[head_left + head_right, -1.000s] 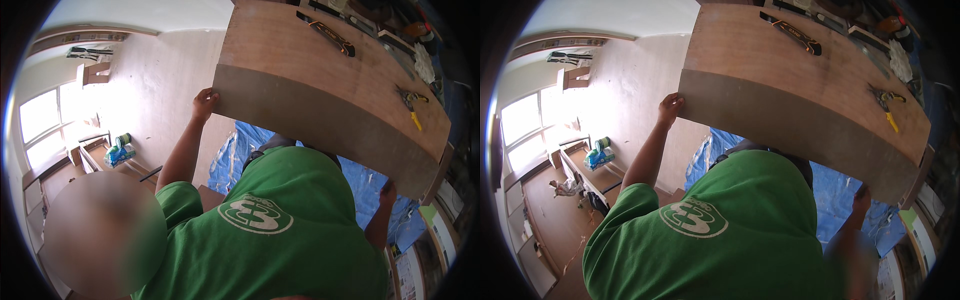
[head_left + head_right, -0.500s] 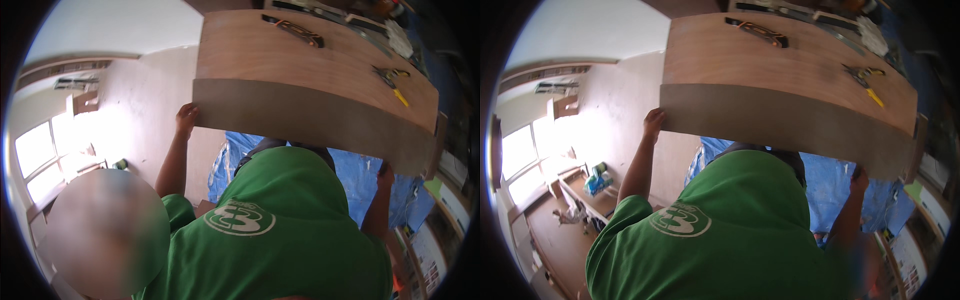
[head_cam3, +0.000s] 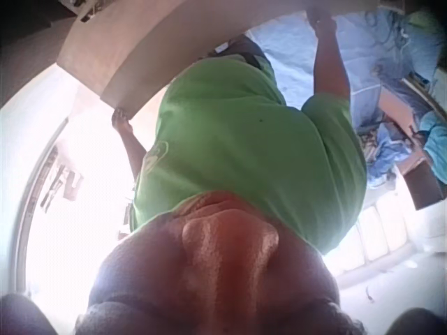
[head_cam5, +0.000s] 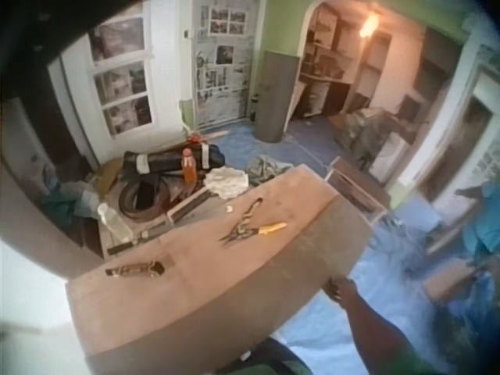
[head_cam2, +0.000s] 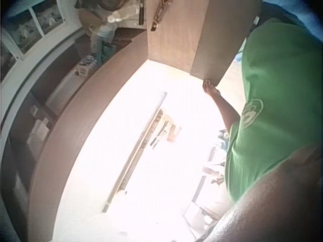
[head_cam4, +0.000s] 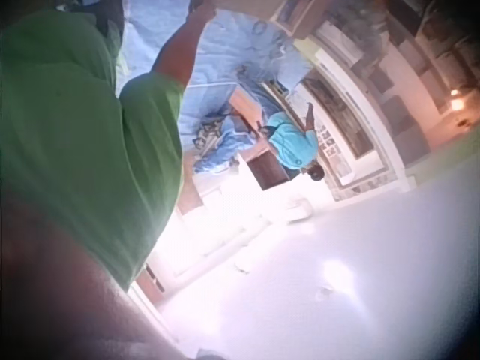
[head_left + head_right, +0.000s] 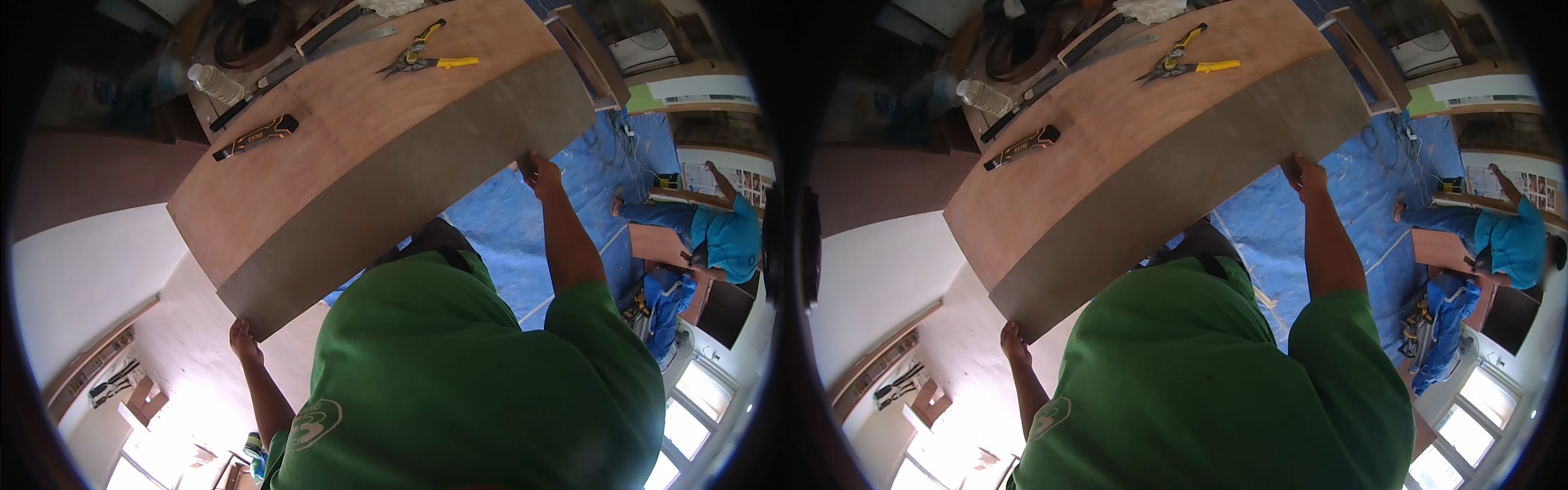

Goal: The person applies edge banding to a wooden board using a utility knife and a metal straightedge. They cut the board, peel off the backing, align the strip, and press it into place while smoothing it with their hands.

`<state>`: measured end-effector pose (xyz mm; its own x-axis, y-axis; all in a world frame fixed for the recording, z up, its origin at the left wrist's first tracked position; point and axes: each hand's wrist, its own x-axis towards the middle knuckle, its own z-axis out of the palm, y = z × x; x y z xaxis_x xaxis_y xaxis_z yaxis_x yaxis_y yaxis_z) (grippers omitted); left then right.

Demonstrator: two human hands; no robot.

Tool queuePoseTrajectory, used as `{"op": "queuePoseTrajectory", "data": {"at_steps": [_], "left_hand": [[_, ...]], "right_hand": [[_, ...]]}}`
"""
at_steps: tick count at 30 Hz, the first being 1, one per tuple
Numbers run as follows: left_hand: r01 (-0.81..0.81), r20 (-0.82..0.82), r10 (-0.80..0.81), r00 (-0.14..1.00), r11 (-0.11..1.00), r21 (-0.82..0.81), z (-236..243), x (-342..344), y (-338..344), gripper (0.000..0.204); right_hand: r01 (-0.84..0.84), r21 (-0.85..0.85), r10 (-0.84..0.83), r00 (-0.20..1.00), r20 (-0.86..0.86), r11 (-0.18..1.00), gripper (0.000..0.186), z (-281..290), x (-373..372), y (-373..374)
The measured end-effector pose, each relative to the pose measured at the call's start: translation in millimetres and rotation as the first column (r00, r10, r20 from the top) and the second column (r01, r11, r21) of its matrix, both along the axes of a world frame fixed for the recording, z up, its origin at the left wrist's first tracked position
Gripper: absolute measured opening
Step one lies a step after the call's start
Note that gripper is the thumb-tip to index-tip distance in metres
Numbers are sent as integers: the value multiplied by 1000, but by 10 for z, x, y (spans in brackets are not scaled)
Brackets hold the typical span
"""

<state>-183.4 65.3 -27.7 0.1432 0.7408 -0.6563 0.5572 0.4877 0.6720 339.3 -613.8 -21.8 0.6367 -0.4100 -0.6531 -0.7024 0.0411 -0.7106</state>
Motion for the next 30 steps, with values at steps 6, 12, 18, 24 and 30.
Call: {"op": "queuePoseTrajectory", "data": {"at_steps": [6, 12, 18, 24, 30], "left_hand": [[8, -36, -8, 999, 1000, -4, -33, -10, 54, 16], [12, -70, -10, 997, 1000, 26, -145, -69, 90, 17], [17, -94, -15, 995, 1000, 24, -74, -14, 39, 15], [-54, -64, 57, 996, 998, 42, 35, 113, -74, 12], [-126, -7, 127, 992, 990, 55, 119, 230, -145, 17]], "right_hand": [[25, 54, -27, 999, 29, 998, 36, -118, -62, -10], [22, 30, -24, 997, 69, 999, 28, -188, -24, -60], [12, -5, -11, 998, 69, 1000, 27, -112, -73, 53], [-77, 115, 67, 994, 84, 990, 39, -162, -82, -11], [117, 1, -117, 993, -9, 993, 54, -51, -155, -34]]}}
